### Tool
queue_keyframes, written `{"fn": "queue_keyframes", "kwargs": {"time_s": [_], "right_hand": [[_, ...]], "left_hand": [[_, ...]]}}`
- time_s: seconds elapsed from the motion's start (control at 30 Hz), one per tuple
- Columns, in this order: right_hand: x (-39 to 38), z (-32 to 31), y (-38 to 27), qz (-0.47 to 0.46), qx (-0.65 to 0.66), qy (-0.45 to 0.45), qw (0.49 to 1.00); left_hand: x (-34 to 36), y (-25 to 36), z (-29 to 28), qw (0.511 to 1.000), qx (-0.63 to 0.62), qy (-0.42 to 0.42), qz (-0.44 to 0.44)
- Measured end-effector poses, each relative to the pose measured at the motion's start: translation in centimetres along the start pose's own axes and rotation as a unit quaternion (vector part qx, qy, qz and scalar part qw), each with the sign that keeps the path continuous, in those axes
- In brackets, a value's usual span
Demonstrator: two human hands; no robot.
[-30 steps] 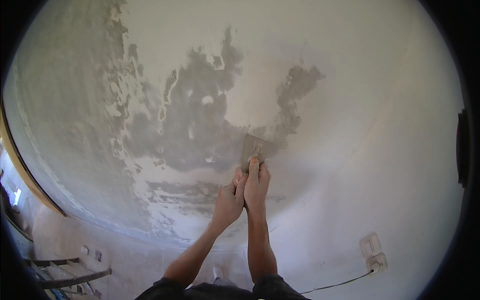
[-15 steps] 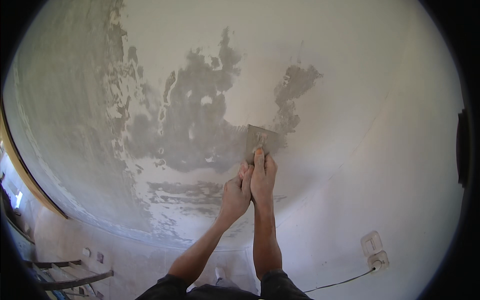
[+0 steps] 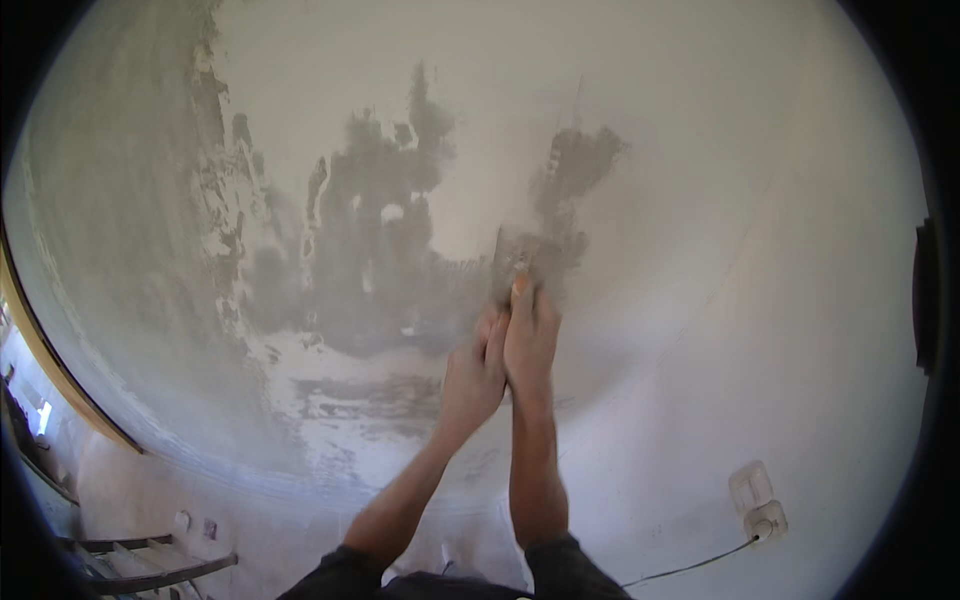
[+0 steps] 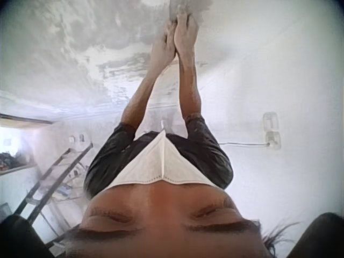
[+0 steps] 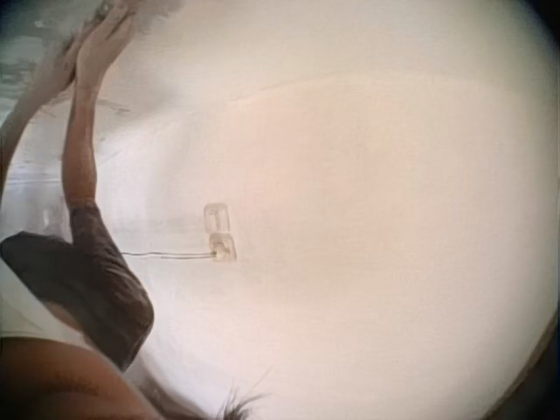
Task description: The person applies white plaster to a wall using a metal putty knife, spreading and smoothing the material over a large area.
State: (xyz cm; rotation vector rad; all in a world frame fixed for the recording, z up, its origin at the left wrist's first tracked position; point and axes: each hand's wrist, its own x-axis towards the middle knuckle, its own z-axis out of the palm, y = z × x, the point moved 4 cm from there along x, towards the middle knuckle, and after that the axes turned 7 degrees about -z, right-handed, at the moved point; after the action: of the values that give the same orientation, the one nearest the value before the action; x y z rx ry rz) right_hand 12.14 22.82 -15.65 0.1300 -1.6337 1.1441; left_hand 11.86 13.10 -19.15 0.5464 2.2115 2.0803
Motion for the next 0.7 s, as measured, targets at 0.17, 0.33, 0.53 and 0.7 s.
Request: {"fn": "queue_keyframes", "kwargs": {"time_s": [0.17, 0.33, 0.53, 0.7], "right_hand": [[3.3, 0.2, -3.3, 0.112, 0.102, -0.03, 0.988], [0.7, -0.3, -2.9, 0.098, 0.07, -0.025, 0.992], [-5.1, -0.2, 1.4, 0.204, 0.199, -0.047, 0.957], [-2.9, -0.6, 1.3, 0.08, 0.029, -0.055, 0.995]], "left_hand": [[2.0, 2.7, 0.4, 0.997, -0.073, -0.034, -0.012], [0.2, 0.0, 0.8, 0.998, -0.059, -0.025, -0.006], [-1.8, -6.9, 1.5, 0.996, -0.035, -0.024, -0.081], [-0.4, -5.4, 2.3, 0.994, -0.106, 0.019, 0.022]]}}
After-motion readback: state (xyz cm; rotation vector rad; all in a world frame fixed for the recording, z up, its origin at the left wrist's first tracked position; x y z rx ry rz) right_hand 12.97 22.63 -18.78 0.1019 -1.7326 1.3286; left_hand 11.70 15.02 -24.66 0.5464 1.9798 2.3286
